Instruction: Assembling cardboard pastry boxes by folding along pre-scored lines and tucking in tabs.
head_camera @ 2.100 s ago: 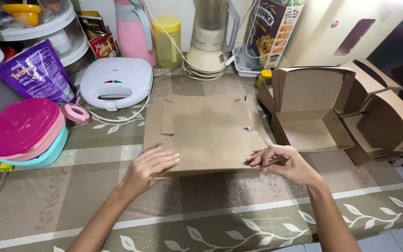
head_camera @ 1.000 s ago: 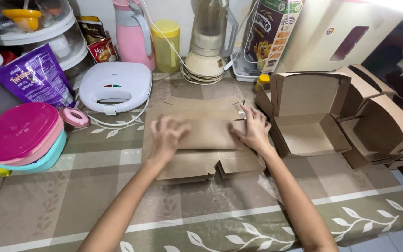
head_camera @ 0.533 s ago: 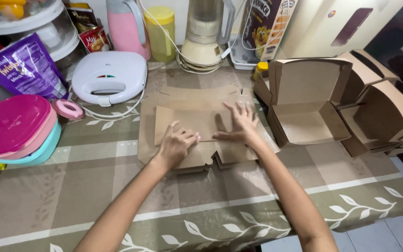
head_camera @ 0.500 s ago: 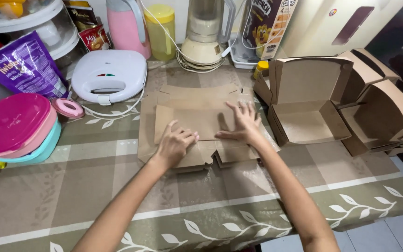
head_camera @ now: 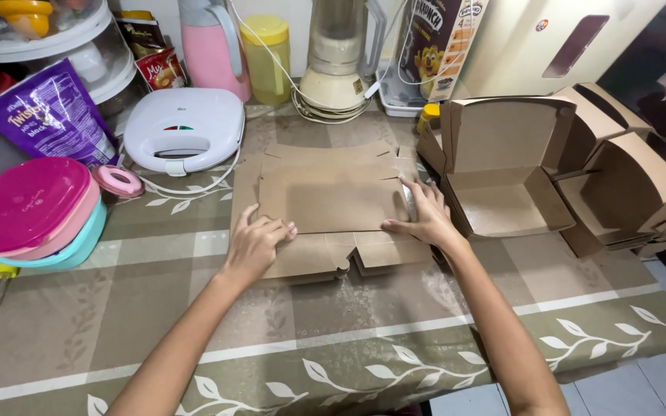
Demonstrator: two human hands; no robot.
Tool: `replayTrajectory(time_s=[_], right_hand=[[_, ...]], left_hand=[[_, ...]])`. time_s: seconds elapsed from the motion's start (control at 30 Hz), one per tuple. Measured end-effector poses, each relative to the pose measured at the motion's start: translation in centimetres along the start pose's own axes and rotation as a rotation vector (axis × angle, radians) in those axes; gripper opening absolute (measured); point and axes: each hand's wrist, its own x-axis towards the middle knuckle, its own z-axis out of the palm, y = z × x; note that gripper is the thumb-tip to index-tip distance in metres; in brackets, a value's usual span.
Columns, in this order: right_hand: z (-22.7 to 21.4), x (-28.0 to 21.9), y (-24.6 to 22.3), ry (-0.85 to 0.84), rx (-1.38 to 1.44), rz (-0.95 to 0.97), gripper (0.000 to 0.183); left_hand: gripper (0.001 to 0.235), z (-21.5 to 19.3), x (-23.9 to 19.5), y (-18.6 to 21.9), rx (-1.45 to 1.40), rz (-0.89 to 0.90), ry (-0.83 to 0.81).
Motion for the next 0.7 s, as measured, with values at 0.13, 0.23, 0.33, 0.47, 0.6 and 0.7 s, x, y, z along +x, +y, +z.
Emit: replayTrajectory(time_s=[0.13, 0.23, 0.33, 0.47, 0.6, 0.7], right_hand=[[0.0, -0.4, 0.8, 0.009, 0.018, 0.018, 0.108], [0.5, -0.3, 1.7, 0.006, 0.011, 0.027, 0.103], [1.3, 0.1, 2.8, 0.009, -0.025, 0.020, 0.096], [1.9, 0.2, 4.0, 0.155, 0.156, -0.076, 0.082], [2.6, 1.6, 5.9, 0.299, 0.325, -0.124, 0.058], [4.1, 1.7, 6.9, 0.303, 0.482, -0.098, 0.039]], left_hand=[[0.029, 0.8, -1.2, -1.3, 0.023, -0.024, -0.012], [0.032, 0.7, -1.4, -0.9, 0.078, -0.047, -0.079], [0.034, 0.1, -1.8, 1.4, 0.145, -0.069, -0.093], [0.046, -0.8, -2.7, 4.2, -0.004, -0.210, -0.128], [0.052, -3.2, -1.3, 6.2, -0.167, -0.318, -0.199], [0.056, -1.3, -0.2, 5.9, -0.237, -0.346, -0.214]])
